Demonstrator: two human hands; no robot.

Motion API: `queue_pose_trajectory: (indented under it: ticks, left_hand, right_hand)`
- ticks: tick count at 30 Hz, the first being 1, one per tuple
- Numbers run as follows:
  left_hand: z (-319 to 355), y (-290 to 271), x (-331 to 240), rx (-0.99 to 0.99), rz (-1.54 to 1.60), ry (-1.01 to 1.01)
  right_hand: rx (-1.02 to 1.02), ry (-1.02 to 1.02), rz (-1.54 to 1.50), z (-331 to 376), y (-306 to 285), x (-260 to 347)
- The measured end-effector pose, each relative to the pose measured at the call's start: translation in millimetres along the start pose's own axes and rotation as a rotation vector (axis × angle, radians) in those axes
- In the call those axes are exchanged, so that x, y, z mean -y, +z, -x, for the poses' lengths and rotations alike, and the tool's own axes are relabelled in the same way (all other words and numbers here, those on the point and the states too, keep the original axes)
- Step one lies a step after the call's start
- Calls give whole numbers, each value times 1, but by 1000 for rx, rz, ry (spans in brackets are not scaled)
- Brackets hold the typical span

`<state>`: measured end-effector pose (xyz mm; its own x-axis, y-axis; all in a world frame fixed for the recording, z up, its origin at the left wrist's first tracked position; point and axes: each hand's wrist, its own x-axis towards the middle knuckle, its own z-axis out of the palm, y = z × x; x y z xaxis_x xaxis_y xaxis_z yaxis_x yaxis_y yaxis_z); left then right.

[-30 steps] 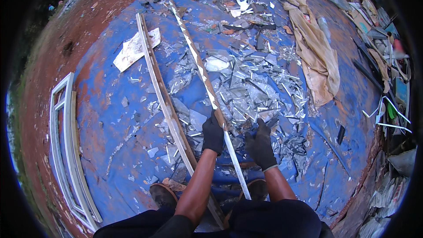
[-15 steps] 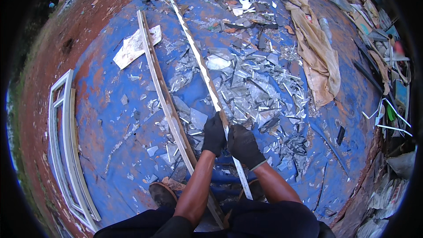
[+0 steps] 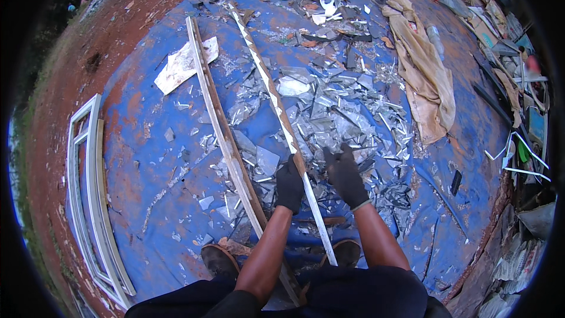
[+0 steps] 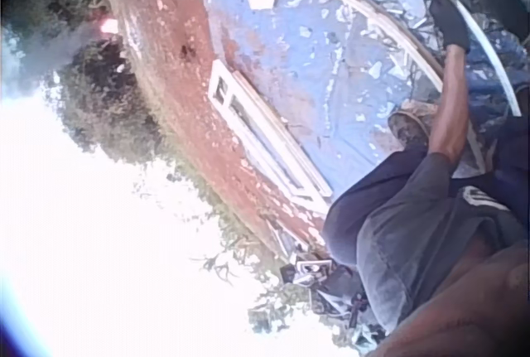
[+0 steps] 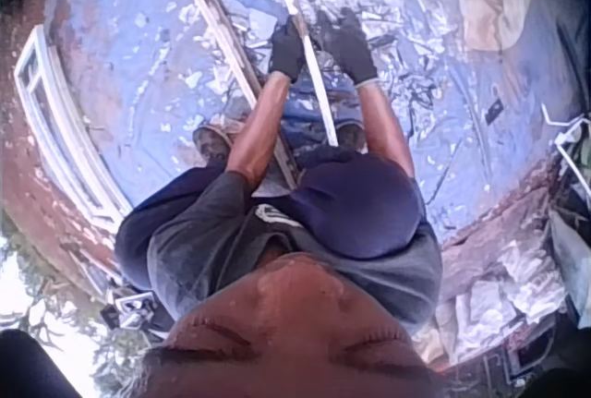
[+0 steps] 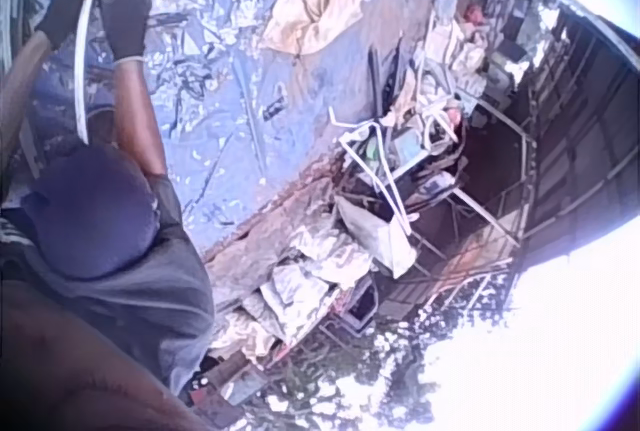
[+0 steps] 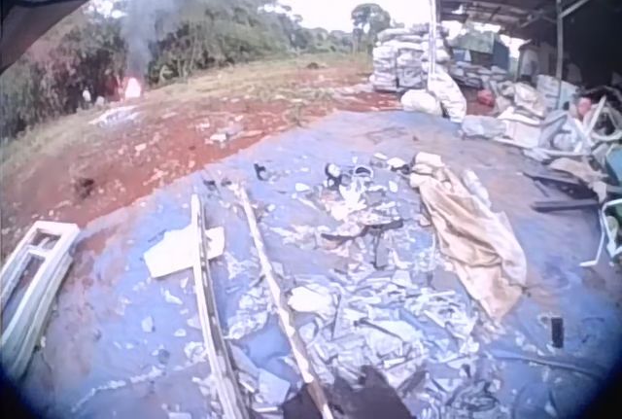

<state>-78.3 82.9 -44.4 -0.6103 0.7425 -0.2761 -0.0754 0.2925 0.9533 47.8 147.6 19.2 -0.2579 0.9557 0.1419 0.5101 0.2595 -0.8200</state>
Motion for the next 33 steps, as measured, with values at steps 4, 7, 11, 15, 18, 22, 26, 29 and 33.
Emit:
queue_pose_trajectory:
  ticks: [4,7,11,15,18,22,26,29,33]
  left_hand:
    - [19,-2,-6,28,97,-13]
    - [27,0,-9,-16,-28,161]
    - [24,2,-16,-68,-114,0]
    - [23,-4,-13,-14,116,-206]
    - [27,-4,-19,-5,133,-205]
    - [26,-3,-20,-4,102,-189]
    - [36,-7,-37,58,1,-124]
    - [53,-2,-42,-48,-193,40]
    - [47,-4,-16,-90,-98,116]
  right_hand:
    - [338,204,76,3,11,60]
    - [296,79,157,6,30,41]
    - [222,-81,125,5,36,2]
    - [404,465,-367,2,23,11]
    - [403,728,-674,4,28,6]
    - [385,694,-675,4,37,-2]
    - [243,336,-245,8,38,-9]
    - [222,279,-202,8,37,-7]
    - [276,366,-310,8,43,-8]
